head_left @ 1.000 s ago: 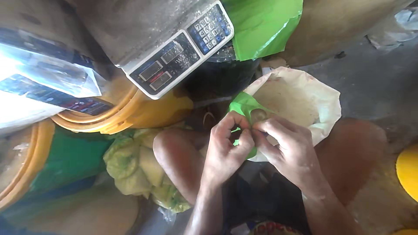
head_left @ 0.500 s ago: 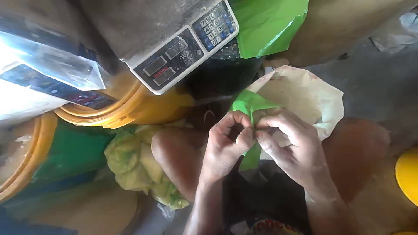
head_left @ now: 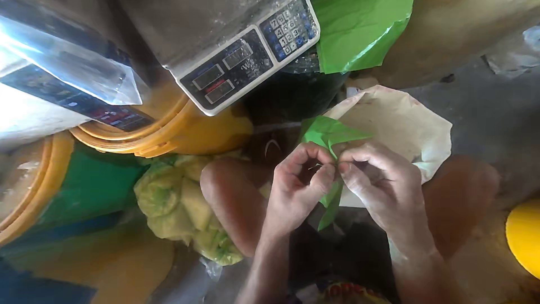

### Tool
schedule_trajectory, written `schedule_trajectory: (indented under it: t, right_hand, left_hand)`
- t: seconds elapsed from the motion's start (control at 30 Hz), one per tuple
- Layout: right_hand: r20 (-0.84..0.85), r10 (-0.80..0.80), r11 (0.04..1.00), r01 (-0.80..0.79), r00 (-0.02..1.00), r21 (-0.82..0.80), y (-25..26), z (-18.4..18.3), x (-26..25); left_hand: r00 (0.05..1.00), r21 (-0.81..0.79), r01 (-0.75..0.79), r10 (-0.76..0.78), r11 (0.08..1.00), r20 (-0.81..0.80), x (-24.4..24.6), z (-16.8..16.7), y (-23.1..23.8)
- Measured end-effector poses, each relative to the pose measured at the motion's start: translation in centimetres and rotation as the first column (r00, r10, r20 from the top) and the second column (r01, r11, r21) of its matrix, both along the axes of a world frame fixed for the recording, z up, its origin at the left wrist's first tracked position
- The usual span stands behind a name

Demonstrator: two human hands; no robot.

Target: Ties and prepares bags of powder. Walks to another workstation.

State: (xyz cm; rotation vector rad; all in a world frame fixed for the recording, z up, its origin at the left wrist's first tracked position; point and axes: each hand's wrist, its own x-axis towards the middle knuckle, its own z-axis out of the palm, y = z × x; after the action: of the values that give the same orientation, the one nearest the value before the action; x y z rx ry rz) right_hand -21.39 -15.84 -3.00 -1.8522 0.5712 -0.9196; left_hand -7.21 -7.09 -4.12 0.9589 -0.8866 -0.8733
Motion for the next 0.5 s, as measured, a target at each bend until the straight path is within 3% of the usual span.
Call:
schedule_trajectory:
  t: [0.5]
  right_hand:
    - [0.028, 0.036, 0.997, -0.034, 0.999, -0.073, 1.1, -0.1, 2.2]
  left_hand:
    - [0.981, 0.082, -0.136, 0.122, 0.987, 0.152, 0.9, 1.6, 1.6]
